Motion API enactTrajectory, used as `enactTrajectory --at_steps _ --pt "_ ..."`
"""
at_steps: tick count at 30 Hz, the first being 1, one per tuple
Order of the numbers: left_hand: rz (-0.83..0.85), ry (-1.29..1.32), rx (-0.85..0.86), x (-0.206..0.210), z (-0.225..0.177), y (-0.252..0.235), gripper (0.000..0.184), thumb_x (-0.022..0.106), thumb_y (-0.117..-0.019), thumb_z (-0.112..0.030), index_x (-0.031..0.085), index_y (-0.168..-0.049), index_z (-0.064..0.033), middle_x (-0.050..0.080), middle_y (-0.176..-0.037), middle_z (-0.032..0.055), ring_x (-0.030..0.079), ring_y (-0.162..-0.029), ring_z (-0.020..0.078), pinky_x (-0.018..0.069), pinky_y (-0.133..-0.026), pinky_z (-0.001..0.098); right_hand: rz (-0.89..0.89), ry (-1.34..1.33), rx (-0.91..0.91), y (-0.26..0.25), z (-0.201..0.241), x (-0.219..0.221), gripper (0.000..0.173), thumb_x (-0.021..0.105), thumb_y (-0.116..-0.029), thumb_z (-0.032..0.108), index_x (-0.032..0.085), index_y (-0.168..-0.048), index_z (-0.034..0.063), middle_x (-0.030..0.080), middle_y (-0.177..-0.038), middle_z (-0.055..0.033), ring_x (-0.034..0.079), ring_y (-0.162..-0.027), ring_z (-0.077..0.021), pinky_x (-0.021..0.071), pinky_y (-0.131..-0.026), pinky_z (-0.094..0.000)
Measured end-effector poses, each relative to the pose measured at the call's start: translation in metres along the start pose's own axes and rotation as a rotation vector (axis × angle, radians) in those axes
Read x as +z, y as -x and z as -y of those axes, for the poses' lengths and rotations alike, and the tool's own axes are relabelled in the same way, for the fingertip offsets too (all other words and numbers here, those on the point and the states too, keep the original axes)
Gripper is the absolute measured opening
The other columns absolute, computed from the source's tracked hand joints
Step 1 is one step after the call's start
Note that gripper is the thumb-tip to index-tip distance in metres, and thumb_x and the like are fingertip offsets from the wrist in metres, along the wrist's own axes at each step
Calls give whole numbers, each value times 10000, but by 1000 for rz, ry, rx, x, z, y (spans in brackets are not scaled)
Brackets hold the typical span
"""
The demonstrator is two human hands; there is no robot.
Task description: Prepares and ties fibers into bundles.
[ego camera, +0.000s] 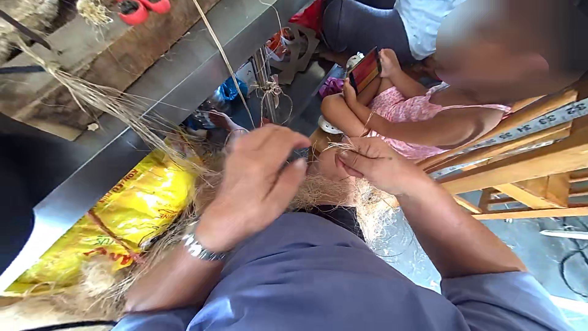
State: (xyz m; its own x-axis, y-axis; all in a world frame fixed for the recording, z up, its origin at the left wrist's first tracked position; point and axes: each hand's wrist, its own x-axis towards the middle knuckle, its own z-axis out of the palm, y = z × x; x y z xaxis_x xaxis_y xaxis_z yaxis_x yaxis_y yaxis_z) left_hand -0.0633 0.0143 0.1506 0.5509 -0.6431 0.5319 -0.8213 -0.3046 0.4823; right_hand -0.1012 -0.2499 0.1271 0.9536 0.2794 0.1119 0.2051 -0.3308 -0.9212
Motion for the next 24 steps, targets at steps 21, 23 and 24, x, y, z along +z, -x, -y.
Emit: enactTrajectory --at_steps 21,23,24 --pt "-386 451 -725 21 151 36 235 416 -1071 -234 455 -839 -236 347 -605 -117 287 -461 -4 268 -445 163 34 -68 132 30 -26 -70 248 473 -1016 91 627 -835 160 546 -675 132 418 -548 67 337 -501 -113" --pt "-226 134 -793 25 176 51 253 437 -1070 -281 517 -916 -97 437 -712 35 400 -553 135 382 -516 329 -24 -88 111 37 -33 -87 251 483 -1007 95 660 -849 177 601 -709 136 444 -559 71 355 -501 -109" --pt "-101 25 -824 26 180 51 311 444 -1074 -272 576 -983 -5 533 -803 166 511 -672 282 450 -612 501 -56 -97 104 40 -33 -90 246 485 -1008 91 656 -854 176 604 -710 136 448 -556 73 360 -499 -106"
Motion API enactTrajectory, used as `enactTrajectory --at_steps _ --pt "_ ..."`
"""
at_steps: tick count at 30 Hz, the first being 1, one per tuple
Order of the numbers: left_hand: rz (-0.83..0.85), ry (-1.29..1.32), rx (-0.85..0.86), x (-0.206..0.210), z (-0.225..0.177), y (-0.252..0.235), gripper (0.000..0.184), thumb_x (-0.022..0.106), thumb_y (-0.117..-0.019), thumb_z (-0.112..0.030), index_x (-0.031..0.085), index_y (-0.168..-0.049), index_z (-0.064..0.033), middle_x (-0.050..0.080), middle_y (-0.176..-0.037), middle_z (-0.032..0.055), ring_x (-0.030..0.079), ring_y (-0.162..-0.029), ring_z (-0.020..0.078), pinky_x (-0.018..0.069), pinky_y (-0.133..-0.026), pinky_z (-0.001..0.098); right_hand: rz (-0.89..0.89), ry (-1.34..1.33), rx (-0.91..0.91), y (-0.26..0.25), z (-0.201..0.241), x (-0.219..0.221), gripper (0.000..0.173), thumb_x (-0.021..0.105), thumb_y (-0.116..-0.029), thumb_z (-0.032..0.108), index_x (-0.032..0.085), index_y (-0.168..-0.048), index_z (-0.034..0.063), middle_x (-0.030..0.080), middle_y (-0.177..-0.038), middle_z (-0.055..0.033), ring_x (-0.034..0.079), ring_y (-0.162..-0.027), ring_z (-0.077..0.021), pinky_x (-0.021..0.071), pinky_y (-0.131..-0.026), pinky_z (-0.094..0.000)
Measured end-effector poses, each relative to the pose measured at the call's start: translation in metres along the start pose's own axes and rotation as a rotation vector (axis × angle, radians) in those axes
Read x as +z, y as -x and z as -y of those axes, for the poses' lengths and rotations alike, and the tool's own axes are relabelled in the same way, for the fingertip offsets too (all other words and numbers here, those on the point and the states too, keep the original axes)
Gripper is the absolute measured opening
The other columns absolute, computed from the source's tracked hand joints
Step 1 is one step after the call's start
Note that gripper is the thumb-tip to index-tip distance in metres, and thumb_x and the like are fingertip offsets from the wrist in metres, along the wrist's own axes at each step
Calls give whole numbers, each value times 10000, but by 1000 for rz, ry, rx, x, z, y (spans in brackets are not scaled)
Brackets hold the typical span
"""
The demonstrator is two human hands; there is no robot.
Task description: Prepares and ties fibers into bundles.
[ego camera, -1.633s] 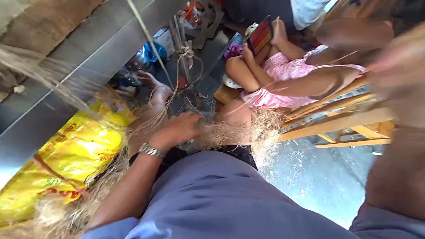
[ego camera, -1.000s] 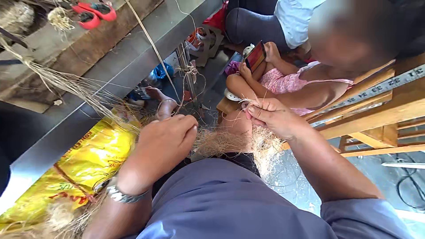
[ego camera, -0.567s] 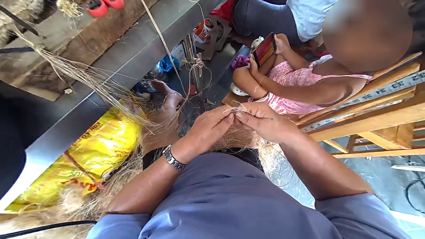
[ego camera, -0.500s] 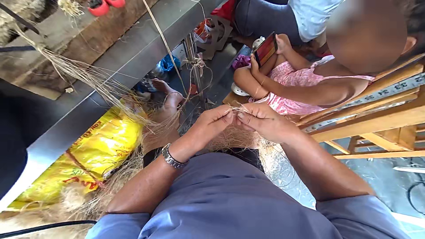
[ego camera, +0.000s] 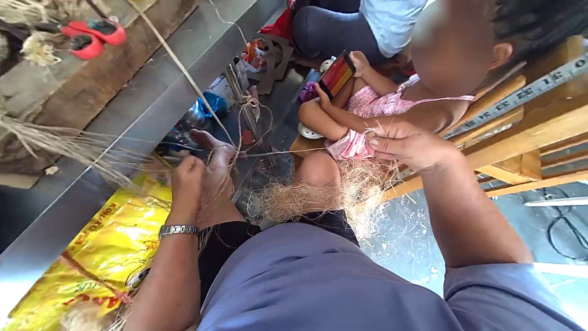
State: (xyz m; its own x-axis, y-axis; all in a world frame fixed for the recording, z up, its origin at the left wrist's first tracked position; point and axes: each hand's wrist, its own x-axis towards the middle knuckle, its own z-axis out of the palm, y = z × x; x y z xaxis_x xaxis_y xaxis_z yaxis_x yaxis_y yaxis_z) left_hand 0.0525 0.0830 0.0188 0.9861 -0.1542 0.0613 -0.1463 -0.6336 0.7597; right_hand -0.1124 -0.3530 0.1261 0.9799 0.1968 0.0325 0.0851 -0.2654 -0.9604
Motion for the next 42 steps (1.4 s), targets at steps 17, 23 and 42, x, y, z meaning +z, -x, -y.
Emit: enactTrajectory --at_steps 17,23,42 --pt "759 625 206 57 -154 70 194 384 -1068 -198 573 -1033 -168 493 -709 -54 457 -548 22 408 -499 170 66 321 -176 -24 20 81 171 534 -1030 109 664 -943 39 614 -803 32 554 -735 27 464 -691 -165" --pt "725 1240 195 8 -134 48 252 381 -1086 -246 595 -955 -232 479 -683 -116 417 -535 -13 347 -485 136 -31 791 -184 -19 -2 77 183 523 -1023 144 667 -974 42 643 -737 -114 658 -686 -297 519 -623 -531" --pt "-141 -102 782 -19 -149 55 343 433 -1018 -178 635 -1229 3 610 -1324 185 532 -1280 297 382 -1070 491 -6 242 -106 -21 -36 68 158 546 -1016 65 681 -952 12 638 -826 38 556 -762 56 470 -736 -146"
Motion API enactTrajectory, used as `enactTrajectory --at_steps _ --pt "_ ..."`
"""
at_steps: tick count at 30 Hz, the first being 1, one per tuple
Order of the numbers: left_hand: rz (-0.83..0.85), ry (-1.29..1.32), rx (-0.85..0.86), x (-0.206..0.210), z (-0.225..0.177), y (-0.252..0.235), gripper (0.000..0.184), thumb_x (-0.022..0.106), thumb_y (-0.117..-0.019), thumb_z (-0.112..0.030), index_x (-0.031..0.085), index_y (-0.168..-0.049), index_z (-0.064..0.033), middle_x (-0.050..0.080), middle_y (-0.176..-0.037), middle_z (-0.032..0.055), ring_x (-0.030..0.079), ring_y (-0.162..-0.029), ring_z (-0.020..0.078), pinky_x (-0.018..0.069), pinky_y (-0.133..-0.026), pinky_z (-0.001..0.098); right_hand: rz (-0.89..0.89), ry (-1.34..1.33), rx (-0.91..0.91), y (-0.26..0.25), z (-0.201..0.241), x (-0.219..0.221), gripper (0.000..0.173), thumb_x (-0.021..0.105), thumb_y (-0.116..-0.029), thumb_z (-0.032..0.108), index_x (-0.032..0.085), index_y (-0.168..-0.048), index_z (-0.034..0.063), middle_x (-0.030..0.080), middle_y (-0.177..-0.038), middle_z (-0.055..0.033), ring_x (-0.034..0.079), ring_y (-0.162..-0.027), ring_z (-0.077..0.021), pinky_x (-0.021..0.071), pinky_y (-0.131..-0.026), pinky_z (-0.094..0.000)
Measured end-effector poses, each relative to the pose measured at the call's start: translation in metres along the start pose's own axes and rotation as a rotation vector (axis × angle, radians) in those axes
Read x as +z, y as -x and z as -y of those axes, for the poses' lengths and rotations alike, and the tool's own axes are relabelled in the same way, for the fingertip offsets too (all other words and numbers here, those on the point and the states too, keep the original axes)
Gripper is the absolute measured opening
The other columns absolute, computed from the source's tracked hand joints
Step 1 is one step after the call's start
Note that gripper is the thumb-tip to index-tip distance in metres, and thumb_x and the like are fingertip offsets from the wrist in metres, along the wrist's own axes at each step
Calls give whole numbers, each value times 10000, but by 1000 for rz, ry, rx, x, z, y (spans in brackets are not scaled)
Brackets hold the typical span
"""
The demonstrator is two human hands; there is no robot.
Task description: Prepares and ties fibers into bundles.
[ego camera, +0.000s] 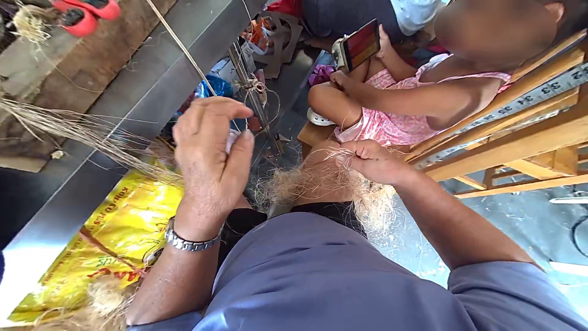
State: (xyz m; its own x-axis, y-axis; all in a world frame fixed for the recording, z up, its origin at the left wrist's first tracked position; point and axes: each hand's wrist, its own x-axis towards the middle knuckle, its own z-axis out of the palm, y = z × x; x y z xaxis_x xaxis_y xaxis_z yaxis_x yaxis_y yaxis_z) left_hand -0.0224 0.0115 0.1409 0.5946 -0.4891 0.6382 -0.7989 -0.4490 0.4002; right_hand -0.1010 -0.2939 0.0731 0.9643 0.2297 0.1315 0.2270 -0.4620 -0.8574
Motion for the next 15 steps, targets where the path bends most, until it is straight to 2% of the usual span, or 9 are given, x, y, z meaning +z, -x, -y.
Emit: enactTrajectory --at_steps 3,5,7,9,10,11,13,14,15 --pt "147 156 -18 16 -13 -8 336 423 -1021 -156 651 -1231 -28 637 -1243 116 582 -1168 181 465 -993 390 -12 80 -12 -2 -1 5 162 561 -1017 89 694 -978 6 650 -844 -1 567 -783 11 479 -757 -199" --pt "322 163 -80 30 -15 -10 363 400 -1044 -237 648 -1231 -49 651 -1188 115 611 -1096 218 491 -918 458 -30 122 -34 -3 -3 7 164 567 -1013 110 701 -975 22 654 -828 -11 580 -758 -18 494 -733 -235" --pt "555 192 -229 44 -9 -8 475 345 -1065 -421 634 -1278 -110 667 -1202 91 626 -1137 244 488 -925 564 -37 154 -42 -4 -3 8 163 565 -1009 110 702 -976 27 654 -819 -26 586 -747 -53 499 -720 -275" --pt "729 267 -362 57 1 -1 531 329 -1047 -536 637 -1261 -160 693 -1115 71 664 -1052 249 517 -863 594 -52 172 -54 -4 -5 8 161 565 -1005 98 701 -971 19 652 -813 -40 588 -743 -76 501 -718 -292" --pt "779 314 -388 61 4 5 517 350 -1052 -543 652 -1214 -156 693 -1056 82 666 -983 262 516 -812 591 -67 178 -65 -4 -7 8 159 560 -1001 91 694 -960 16 638 -795 -38 574 -726 -76 491 -701 -285" --pt "803 383 -387 64 7 10 468 388 -1057 -499 680 -1145 -145 685 -1034 71 656 -947 237 519 -797 546 -80 179 -71 -4 -8 8 161 555 -1000 89 691 -959 11 630 -783 -37 564 -712 -73 484 -688 -279" --pt "712 599 -312 73 11 11 351 417 -1048 -316 700 -958 -131 628 -1047 -16 591 -993 89 505 -866 339 -85 184 -79 -4 -8 7 183 546 -1008 104 691 -972 -1 636 -797 -46 568 -723 -74 487 -701 -278" --pt "632 708 -275 76 12 8 349 408 -1049 -288 687 -894 -145 606 -1116 -40 559 -1087 51 484 -935 284 -82 188 -87 -4 -8 7 193 543 -1011 111 690 -977 -10 643 -812 -59 576 -737 -81 492 -713 -285" --pt "578 790 -247 76 11 5 376 395 -1056 -310 687 -870 -165 581 -1242 -40 512 -1224 55 448 -1021 274 -79 187 -104 -4 -7 9 199 540 -1013 120 689 -977 -9 643 -817 -58 576 -745 -75 488 -716 -273"
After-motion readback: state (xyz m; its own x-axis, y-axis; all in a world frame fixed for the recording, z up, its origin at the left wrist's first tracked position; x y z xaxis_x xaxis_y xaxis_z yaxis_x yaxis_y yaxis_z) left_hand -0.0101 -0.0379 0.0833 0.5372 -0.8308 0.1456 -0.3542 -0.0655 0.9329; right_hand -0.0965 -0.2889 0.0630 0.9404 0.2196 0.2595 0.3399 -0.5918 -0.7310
